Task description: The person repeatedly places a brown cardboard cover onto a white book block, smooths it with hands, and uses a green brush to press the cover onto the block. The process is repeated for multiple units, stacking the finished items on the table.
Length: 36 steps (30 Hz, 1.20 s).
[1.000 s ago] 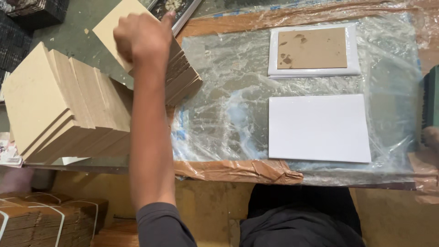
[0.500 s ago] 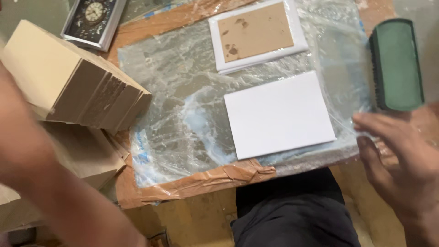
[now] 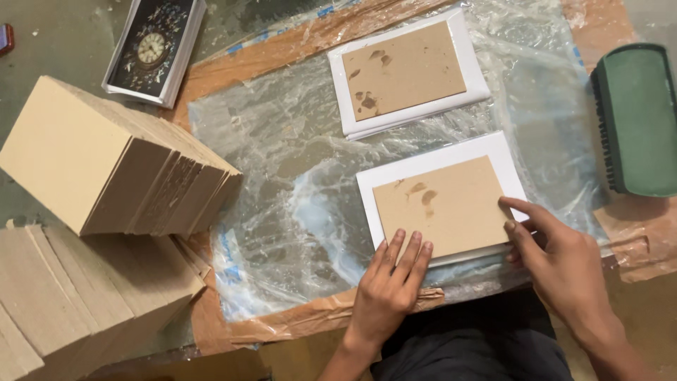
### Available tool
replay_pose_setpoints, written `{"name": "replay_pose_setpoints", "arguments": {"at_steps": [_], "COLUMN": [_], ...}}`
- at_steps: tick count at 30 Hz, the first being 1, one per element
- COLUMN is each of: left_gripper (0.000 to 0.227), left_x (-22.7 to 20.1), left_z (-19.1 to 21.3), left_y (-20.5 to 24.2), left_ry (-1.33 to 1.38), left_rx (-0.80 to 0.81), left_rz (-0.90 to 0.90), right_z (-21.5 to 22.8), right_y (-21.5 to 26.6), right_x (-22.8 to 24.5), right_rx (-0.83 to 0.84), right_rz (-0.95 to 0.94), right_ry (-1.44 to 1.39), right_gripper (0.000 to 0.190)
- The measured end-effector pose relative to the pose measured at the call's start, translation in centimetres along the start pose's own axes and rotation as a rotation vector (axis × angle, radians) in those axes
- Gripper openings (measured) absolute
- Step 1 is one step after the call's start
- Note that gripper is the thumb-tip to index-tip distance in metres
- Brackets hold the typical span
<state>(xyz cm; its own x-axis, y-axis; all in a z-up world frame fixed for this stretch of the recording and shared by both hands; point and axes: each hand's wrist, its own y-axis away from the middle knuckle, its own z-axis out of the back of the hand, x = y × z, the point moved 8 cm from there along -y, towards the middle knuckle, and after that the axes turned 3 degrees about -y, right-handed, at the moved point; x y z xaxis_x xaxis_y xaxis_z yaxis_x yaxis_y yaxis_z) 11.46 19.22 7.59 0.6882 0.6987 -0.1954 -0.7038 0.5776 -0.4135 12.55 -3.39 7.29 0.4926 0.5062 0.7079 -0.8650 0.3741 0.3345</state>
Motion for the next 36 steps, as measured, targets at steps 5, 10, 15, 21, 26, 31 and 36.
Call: {"name": "replay_pose_setpoints", "arguments": {"at_steps": [5, 10, 15, 21, 26, 31, 36], "left_gripper": [0.043, 0.043, 0.045, 0.054, 0.056, 0.055, 0.051], "left_x": [0.9, 1.1, 1.3, 1.3, 1.1, 1.0, 0.9], "left_z": [0.2, 0.0, 0.1, 0.2, 0.6, 0.6, 1.0], "left_y": [-0.3, -0.8, -1.0, -1.4, -1.5, -1.6, -1.9], "left_ry": [0.09, 0.144, 0.167, 0.216, 0.219, 0.189, 0.201], "left_rx": [0.079, 0.104, 0.116, 0.15, 0.137, 0.122, 0.106], "left_rz": [0.109, 0.155, 0.164, 0.175, 0.154, 0.138, 0.124], "right_z": [-0.1, -0.2, -0.3, -0.4, -0.4, -0.2, -0.1], "right_y": [0.2, 0.2, 0.2, 0.2, -0.1, 0.3, 0.2], "right_x": [1.5, 1.2, 1.3, 1.2, 0.2, 0.9, 1.3], "right_rx": [-0.104, -0.11, -0.116, -0.127, -0.093, -0.126, -0.149], "right_rz": [0.147, 0.132, 0.119, 0.175, 0.077, 0.26, 0.342], "right_ry": [0.231, 0.133, 0.116, 0.08, 0.084, 0.186, 0.159], "right_gripper": [0.042, 0.043, 0.04, 0.042, 0.045, 0.039, 0.04]}}
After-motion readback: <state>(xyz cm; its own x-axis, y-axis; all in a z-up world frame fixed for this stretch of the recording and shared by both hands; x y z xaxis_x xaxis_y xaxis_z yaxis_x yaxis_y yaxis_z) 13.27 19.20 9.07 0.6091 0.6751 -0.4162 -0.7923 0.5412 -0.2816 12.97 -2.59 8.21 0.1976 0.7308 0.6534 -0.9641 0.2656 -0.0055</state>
